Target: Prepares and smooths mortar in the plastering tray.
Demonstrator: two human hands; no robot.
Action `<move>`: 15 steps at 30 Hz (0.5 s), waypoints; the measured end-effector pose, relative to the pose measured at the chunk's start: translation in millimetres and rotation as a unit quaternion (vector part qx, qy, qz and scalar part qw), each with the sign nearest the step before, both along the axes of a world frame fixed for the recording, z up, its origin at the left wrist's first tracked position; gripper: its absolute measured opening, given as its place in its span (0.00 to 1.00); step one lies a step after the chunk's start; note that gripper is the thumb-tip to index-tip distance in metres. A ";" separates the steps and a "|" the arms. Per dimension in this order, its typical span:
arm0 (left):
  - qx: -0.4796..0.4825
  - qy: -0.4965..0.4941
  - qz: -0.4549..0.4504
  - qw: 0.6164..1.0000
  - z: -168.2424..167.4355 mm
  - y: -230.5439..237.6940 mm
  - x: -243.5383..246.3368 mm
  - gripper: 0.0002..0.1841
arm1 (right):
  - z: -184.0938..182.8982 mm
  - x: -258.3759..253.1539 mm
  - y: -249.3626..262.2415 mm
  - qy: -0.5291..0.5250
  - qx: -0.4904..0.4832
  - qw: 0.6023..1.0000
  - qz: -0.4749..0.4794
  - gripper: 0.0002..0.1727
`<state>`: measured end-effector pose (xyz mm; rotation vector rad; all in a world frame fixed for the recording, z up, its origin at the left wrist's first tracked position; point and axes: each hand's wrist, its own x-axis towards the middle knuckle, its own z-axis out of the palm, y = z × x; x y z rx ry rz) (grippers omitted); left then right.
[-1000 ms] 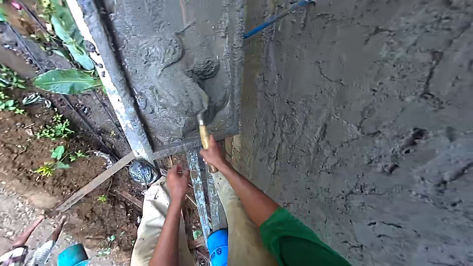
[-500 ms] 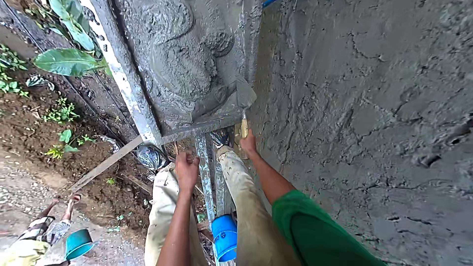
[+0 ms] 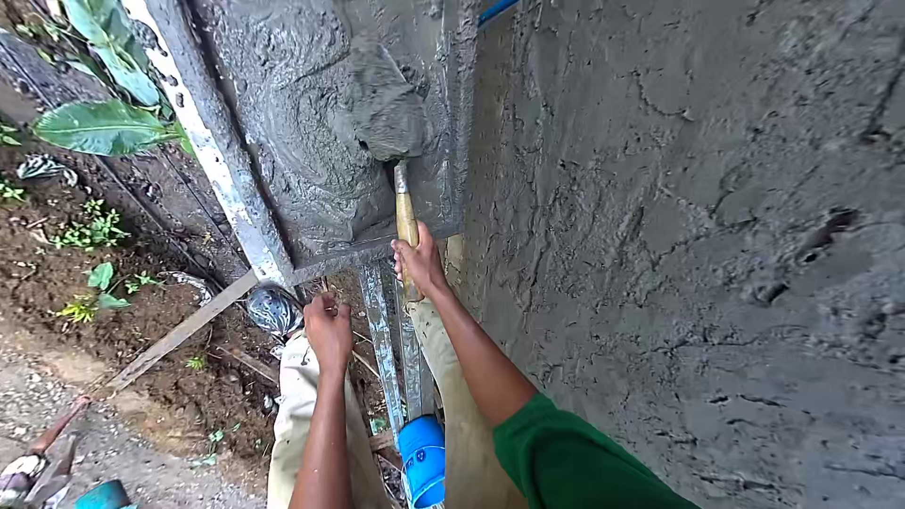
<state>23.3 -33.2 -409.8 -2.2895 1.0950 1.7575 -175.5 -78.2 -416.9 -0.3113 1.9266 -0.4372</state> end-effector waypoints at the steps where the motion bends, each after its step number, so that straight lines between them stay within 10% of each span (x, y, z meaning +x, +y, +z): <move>1: 0.002 0.007 0.001 1.000 -0.8 1.0 -0.2 0.19 | 4.6 2.2 -1.7 0.065 0.026 0.996 0.061 0.31; 6: -0.006 0.014 -0.003 1.000 -5.5 4.3 -0.2 0.18 | -42.0 16.4 -41.8 0.150 0.142 0.944 0.257 0.41; 15: -0.010 0.009 -0.009 1.000 -5.6 4.8 -1.9 0.18 | -45.7 34.4 -12.7 0.014 0.169 0.952 0.254 0.37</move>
